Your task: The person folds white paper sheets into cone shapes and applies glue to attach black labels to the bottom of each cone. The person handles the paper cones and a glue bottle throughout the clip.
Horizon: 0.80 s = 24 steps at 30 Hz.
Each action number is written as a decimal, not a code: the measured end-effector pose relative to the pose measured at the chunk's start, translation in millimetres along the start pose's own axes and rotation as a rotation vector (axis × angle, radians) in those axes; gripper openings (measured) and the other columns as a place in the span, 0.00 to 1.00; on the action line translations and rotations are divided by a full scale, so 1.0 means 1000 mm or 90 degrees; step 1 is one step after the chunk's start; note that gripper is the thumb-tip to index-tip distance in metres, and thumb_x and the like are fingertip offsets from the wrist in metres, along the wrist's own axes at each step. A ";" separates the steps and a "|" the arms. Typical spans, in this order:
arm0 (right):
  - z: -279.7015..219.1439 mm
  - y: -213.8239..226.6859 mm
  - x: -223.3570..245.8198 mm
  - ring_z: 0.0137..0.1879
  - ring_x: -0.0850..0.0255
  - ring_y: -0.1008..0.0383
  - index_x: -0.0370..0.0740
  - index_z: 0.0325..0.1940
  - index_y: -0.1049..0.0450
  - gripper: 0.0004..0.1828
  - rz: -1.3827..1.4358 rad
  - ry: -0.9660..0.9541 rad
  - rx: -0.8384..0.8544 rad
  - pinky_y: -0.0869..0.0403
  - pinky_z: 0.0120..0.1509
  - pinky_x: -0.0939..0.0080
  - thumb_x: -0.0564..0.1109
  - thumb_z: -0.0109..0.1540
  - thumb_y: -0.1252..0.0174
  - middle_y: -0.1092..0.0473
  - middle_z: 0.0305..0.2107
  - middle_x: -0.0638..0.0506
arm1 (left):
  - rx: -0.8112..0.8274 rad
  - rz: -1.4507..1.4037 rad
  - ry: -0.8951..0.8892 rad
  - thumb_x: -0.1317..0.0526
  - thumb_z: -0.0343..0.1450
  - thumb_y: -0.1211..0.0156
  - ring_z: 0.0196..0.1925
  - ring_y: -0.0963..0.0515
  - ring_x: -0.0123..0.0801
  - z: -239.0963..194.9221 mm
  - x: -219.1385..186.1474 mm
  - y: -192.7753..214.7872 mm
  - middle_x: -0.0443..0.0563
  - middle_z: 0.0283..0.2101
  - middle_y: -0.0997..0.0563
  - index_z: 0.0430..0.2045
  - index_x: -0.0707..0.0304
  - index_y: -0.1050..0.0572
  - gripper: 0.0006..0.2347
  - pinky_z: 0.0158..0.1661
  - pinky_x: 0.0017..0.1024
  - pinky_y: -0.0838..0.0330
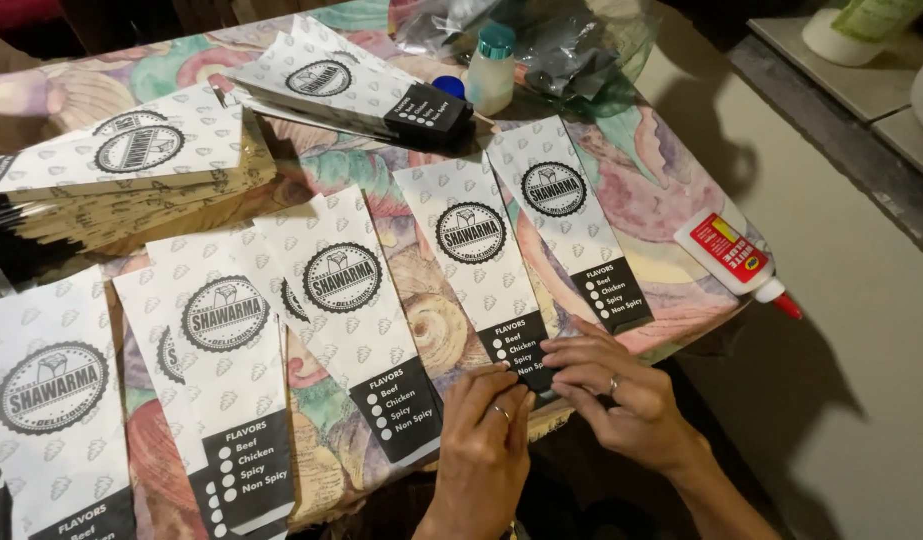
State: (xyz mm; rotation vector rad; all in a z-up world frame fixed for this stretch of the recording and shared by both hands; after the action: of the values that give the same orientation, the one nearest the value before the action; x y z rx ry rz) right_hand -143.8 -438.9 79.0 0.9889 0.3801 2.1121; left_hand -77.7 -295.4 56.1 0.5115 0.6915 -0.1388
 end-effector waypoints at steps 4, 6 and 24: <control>0.003 0.000 0.000 0.52 0.53 0.17 0.36 0.33 0.23 0.06 0.005 -0.106 -0.016 0.25 0.70 0.45 0.33 0.56 0.33 0.20 0.37 0.43 | 0.004 0.000 0.077 0.73 0.69 0.37 0.41 0.26 0.42 0.002 0.005 -0.004 0.57 0.37 0.23 0.29 0.74 0.24 0.02 0.42 0.35 0.30; 0.003 0.000 -0.005 0.50 0.55 0.17 0.37 0.30 0.22 0.05 0.047 -0.165 -0.026 0.28 0.74 0.44 0.33 0.55 0.32 0.20 0.35 0.47 | -0.006 0.002 0.135 0.73 0.66 0.33 0.41 0.24 0.41 0.004 0.009 -0.006 0.54 0.36 0.23 0.29 0.70 0.21 0.04 0.41 0.37 0.30; -0.003 0.035 -0.015 0.63 0.46 0.24 0.27 0.50 0.22 0.14 -0.142 -0.124 -0.100 0.26 0.74 0.47 0.33 0.60 0.36 0.24 0.51 0.38 | 0.228 0.073 0.133 0.79 0.61 0.39 0.73 0.37 0.53 0.005 0.030 -0.010 0.55 0.64 0.24 0.49 0.65 0.19 0.22 0.65 0.59 0.45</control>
State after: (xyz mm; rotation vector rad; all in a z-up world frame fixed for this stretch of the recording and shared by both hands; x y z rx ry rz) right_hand -157.8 -473.4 87.8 1.0003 0.2118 1.7987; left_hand -55.1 -304.9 36.3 0.9166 0.8438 -0.1024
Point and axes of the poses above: each hand's wrist, its own z-axis towards the middle knuckle, its own y-axis out of the back of the hand, x = y × z, the point moved 4 cm from there along z, towards the middle knuckle
